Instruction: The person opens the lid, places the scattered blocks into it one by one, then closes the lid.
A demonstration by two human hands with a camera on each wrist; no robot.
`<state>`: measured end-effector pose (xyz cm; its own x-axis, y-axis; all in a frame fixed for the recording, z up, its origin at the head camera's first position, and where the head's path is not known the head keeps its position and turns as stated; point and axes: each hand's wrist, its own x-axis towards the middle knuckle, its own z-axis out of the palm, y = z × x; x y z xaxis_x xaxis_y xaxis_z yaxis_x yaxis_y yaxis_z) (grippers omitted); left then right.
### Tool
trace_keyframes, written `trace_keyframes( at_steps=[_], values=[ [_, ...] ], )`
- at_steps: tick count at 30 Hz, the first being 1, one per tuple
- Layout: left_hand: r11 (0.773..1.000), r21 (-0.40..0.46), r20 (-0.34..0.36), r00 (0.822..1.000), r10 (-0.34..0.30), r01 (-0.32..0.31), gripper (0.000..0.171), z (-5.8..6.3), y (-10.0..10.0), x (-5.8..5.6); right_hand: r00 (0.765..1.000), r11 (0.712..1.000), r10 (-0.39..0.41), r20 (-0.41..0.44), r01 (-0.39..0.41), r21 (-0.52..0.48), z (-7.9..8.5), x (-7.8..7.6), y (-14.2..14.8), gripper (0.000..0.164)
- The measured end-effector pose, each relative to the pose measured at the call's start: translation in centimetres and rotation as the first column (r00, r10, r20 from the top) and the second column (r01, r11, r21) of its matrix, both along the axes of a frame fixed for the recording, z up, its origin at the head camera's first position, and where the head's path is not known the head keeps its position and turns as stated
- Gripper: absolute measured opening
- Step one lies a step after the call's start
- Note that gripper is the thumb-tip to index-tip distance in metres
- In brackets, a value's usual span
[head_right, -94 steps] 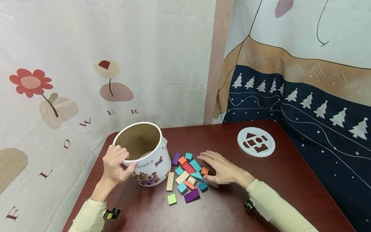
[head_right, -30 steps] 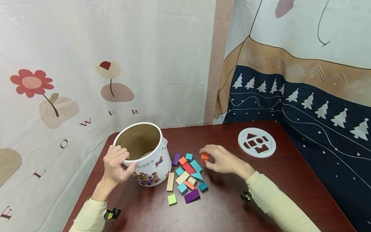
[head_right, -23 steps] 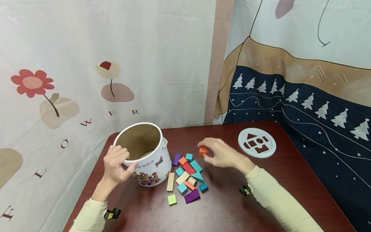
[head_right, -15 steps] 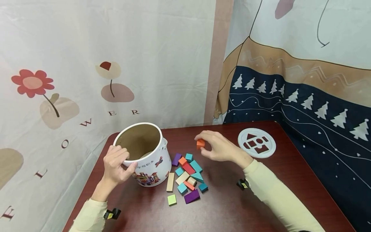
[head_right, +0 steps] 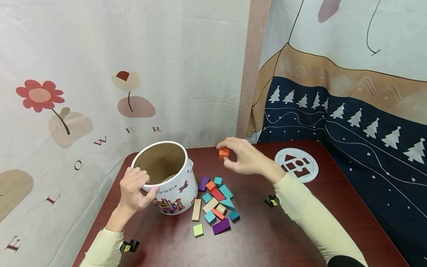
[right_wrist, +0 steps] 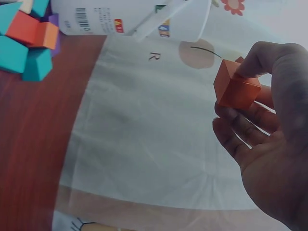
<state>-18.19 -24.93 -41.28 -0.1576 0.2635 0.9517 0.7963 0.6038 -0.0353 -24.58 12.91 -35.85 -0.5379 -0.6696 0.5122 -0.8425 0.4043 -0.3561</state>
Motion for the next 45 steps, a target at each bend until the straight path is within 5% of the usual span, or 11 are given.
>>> trace_keyframes(
  at_steps=[31, 45],
  values=[
    [1.000, -0.014, 0.012, 1.000, 0.016, -0.015, 0.039, 0.1, -0.1, 0.0, 0.975, 0.980, 0.178, -0.131, -0.188, -0.065, 6.6, -2.3, -10.0, 0.034],
    [0.999, -0.024, 0.018, 0.999, 0.027, -0.027, 0.036, 0.0, -0.2, 0.1, 0.949, 0.955, 0.296, -0.109, -0.298, 0.004, 7.1, -2.7, -15.9, 0.034]
  ],
)
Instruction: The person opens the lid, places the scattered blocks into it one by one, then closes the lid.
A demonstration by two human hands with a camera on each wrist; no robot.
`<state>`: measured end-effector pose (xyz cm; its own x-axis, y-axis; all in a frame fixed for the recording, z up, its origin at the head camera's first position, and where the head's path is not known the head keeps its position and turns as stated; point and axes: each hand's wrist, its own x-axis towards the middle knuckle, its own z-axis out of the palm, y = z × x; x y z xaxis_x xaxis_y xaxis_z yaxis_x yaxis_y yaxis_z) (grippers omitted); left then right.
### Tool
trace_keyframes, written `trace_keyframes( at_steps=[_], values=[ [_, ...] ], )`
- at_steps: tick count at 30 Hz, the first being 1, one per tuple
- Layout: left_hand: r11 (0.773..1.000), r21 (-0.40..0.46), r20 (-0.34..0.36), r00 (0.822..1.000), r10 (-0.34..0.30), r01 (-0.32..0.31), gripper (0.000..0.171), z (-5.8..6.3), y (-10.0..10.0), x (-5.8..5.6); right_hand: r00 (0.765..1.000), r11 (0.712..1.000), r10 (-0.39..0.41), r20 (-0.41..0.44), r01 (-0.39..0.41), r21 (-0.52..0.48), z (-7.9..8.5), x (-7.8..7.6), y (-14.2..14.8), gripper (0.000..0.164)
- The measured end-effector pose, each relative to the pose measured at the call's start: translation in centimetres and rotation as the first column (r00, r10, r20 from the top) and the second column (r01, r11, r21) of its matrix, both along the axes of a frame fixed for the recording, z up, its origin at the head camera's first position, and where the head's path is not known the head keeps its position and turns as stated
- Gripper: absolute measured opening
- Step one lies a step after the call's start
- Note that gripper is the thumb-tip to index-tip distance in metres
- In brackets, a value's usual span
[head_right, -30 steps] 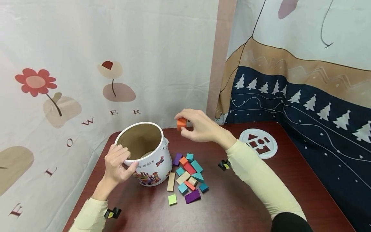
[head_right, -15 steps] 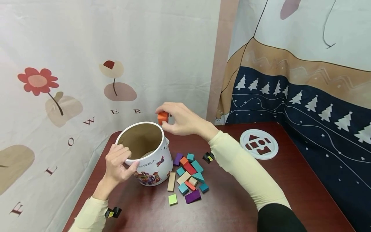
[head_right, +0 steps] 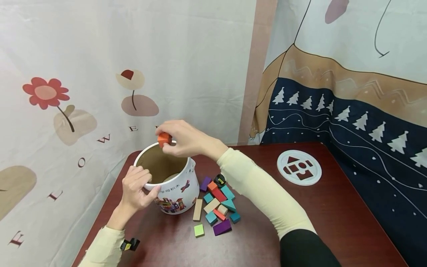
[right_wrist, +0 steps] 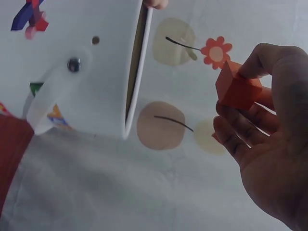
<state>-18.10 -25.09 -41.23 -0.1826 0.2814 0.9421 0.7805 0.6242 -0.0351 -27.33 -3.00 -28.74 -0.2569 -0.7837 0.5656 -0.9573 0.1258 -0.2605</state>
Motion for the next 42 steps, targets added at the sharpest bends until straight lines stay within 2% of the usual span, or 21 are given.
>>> trace_keyframes(
  at_steps=[5, 12, 23, 29, 37, 42],
  values=[
    [1.000, 0.001, -0.006, 1.000, 0.002, -0.002, 0.039, -0.1, 0.1, 0.0, 1.000, 0.994, -0.020, 0.014, 0.019, 0.108, -0.6, 0.1, -1.8, 0.034],
    [1.000, -0.005, 0.004, 1.000, 0.004, -0.004, 0.039, -0.3, 0.1, -0.1, 0.996, 0.966, -0.071, 0.054, 0.055, 0.251, -1.6, 0.3, -3.2, 0.037],
    [1.000, 0.002, -0.005, 1.000, 0.001, -0.001, 0.039, -0.4, 0.1, -0.1, 0.995, 0.950, -0.086, 0.058, 0.065, 0.305, -2.5, 0.2, -4.4, 0.041],
    [1.000, 0.003, -0.006, 1.000, -0.001, 0.001, 0.038, -0.3, 0.2, -0.1, 0.991, 0.931, -0.109, 0.076, 0.075, 0.358, -2.7, 0.3, -4.5, 0.046],
    [1.000, 0.002, -0.011, 1.000, 0.002, -0.002, 0.040, -0.2, 0.2, -0.2, 0.991, 0.915, -0.133, 0.024, 0.114, 0.388, -3.3, 0.4, -4.5, 0.054],
    [1.000, -0.002, -0.006, 1.000, 0.004, -0.004, 0.035, -0.5, 0.0, -0.3, 0.990, 0.910, -0.138, -0.023, 0.136, 0.391, -3.3, 0.7, -4.5, 0.061]
  ],
)
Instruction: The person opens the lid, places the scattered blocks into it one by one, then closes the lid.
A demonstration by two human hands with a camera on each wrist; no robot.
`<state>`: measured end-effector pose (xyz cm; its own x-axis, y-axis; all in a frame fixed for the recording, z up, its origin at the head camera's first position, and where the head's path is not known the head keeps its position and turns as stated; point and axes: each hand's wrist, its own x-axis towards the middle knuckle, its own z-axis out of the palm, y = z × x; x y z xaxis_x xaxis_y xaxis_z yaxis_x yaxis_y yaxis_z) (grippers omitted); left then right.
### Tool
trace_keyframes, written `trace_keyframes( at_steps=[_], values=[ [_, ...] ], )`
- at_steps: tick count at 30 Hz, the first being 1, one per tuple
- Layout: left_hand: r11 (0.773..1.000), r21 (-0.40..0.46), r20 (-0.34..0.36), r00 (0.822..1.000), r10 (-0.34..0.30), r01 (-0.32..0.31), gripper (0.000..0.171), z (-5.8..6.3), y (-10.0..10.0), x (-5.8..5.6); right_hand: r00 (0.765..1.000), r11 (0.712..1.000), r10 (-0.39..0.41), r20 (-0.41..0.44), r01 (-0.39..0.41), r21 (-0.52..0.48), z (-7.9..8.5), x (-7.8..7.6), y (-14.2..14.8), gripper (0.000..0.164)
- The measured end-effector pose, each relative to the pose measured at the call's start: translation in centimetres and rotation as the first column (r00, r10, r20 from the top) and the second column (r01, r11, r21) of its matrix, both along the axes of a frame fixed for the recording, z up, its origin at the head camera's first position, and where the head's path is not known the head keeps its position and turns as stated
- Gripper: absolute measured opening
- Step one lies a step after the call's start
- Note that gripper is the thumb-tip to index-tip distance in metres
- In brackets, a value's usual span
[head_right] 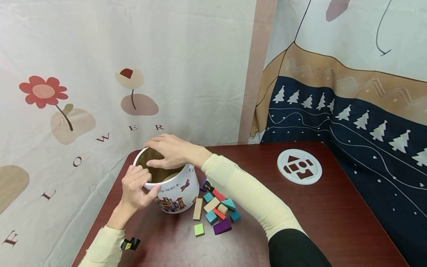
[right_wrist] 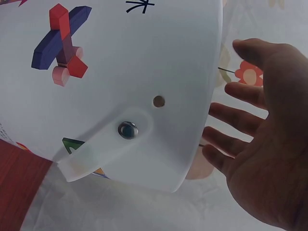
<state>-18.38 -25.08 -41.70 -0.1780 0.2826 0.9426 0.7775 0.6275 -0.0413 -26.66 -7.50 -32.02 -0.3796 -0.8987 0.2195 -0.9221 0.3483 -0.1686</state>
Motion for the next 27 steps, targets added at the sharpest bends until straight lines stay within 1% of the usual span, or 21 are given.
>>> trace_keyframes(
  at_steps=[4, 8, 13, 19, 23, 27],
  values=[
    [1.000, -0.003, 0.000, 1.000, 0.004, -0.004, 0.037, -0.2, -0.1, -0.1, 0.999, 1.000, 0.002, -0.034, -0.002, 0.005, -0.1, 0.1, 0.0, 0.067],
    [1.000, -0.002, -0.005, 1.000, 0.008, -0.008, 0.043, -0.1, -0.1, -0.1, 0.999, 1.000, -0.006, -0.034, 0.007, 0.004, -0.2, 0.2, 0.2, 0.070],
    [1.000, 0.000, -0.011, 1.000, 0.003, -0.003, 0.043, 0.2, 0.1, 0.0, 0.999, 0.999, 0.001, -0.035, -0.002, -0.047, -0.2, 0.5, 1.0, 0.069],
    [1.000, 0.006, -0.013, 1.000, 0.001, -0.001, 0.039, 0.3, 0.1, 0.1, 1.000, 0.995, 0.002, -0.032, -0.005, -0.095, -0.1, 1.3, 3.0, 0.069],
    [1.000, 0.014, -0.010, 1.000, -0.003, 0.003, 0.037, 0.4, 0.0, 0.1, 1.000, 0.994, -0.018, 0.011, 0.019, -0.105, -0.1, 1.8, 4.9, 0.071],
    [1.000, 0.013, -0.001, 1.000, -0.010, 0.010, 0.036, 0.3, 0.0, 0.0, 0.998, 0.990, -0.036, 0.045, 0.042, -0.136, -0.4, 2.2, 7.4, 0.072]
  ],
)
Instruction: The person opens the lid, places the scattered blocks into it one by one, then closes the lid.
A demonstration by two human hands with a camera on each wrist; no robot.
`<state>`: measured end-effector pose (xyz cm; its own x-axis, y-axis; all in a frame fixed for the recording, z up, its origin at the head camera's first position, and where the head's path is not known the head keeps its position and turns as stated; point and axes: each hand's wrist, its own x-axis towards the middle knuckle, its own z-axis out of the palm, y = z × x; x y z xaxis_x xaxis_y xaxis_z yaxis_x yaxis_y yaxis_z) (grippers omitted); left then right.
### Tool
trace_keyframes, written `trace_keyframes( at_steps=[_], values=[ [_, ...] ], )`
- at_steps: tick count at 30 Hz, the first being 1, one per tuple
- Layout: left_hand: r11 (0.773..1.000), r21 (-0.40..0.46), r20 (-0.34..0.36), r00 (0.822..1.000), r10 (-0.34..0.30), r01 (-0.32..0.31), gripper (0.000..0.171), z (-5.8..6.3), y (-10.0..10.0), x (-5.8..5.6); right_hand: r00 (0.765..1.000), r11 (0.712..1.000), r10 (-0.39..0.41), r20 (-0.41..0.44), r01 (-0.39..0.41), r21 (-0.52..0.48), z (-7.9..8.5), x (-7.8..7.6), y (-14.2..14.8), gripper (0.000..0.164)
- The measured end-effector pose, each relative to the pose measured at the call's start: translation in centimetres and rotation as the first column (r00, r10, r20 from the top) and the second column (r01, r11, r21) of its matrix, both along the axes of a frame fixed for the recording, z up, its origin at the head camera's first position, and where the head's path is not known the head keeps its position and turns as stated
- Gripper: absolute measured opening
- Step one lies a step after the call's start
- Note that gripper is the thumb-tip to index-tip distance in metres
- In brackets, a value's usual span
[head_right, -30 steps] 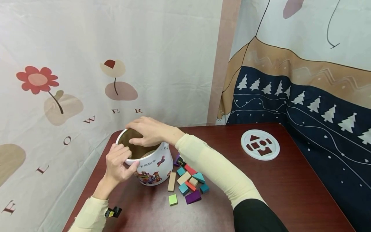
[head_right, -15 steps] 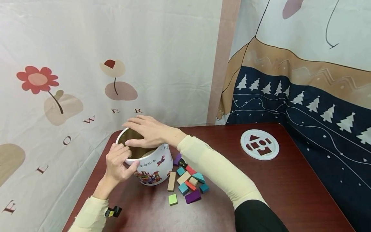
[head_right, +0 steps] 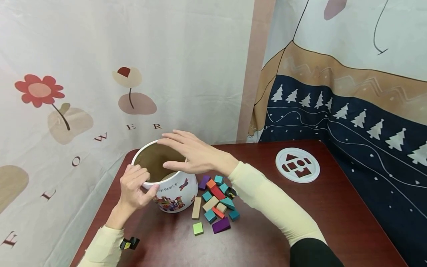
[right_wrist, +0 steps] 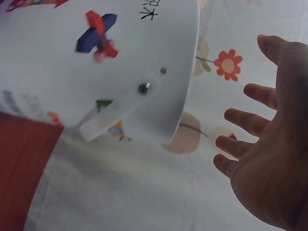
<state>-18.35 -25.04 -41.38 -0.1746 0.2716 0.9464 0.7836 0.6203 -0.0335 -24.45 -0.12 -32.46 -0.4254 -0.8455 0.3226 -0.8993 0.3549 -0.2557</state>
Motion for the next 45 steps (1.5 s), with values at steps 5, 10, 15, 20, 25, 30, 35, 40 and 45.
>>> trace_keyframes(
  at_steps=[5, 10, 15, 20, 25, 30, 35, 40, 45],
  values=[
    [1.000, 0.008, 0.002, 1.000, 0.003, -0.003, 0.038, 0.0, 0.0, 0.0, 1.000, 0.998, -0.024, 0.016, 0.025, -0.054, -1.0, 0.2, 3.0, 0.072],
    [1.000, 0.015, -0.004, 1.000, -0.004, 0.004, 0.041, 0.1, 0.0, 0.0, 0.996, 0.996, -0.055, 0.064, 0.059, -0.073, -2.7, 0.5, 5.6, 0.073],
    [1.000, 0.022, -0.005, 1.000, -0.006, 0.006, 0.040, 0.0, 0.1, 0.0, 0.991, 0.993, -0.087, 0.102, 0.095, -0.074, -4.8, 0.7, 7.5, 0.072],
    [1.000, 0.026, 0.001, 1.000, -0.004, 0.004, 0.037, -0.1, 0.1, 0.0, 0.984, 0.988, -0.121, 0.131, 0.132, -0.075, -7.2, 0.6, 8.9, 0.072],
    [1.000, 0.026, 0.001, 1.000, -0.004, 0.004, 0.037, -0.1, 0.1, 0.0, 0.976, 0.985, -0.153, 0.154, 0.163, -0.057, -10.1, 0.2, 9.9, 0.072],
    [1.000, 0.024, -0.001, 1.000, -0.001, 0.001, 0.038, -0.2, 0.1, 0.0, 0.967, 0.983, -0.174, 0.186, 0.182, -0.024, -12.9, -0.2, 10.2, 0.070],
    [1.000, 0.022, -0.001, 1.000, 0.002, -0.002, 0.039, -0.2, 0.1, 0.0, 0.955, 0.975, -0.221, 0.198, 0.219, 0.036, -15.3, -0.9, 10.2, 0.069],
    [1.000, 0.019, -0.001, 1.000, 0.001, -0.001, 0.039, -0.2, 0.1, 0.0, 0.943, 0.965, -0.260, 0.209, 0.246, 0.091, -17.2, -1.3, 10.0, 0.068],
    [1.000, 0.018, -0.005, 1.000, -0.003, 0.004, 0.040, -0.1, 0.2, 0.0, 0.928, 0.956, -0.287, 0.238, 0.263, 0.129, -18.4, -1.5, 9.7, 0.067]
  ],
)
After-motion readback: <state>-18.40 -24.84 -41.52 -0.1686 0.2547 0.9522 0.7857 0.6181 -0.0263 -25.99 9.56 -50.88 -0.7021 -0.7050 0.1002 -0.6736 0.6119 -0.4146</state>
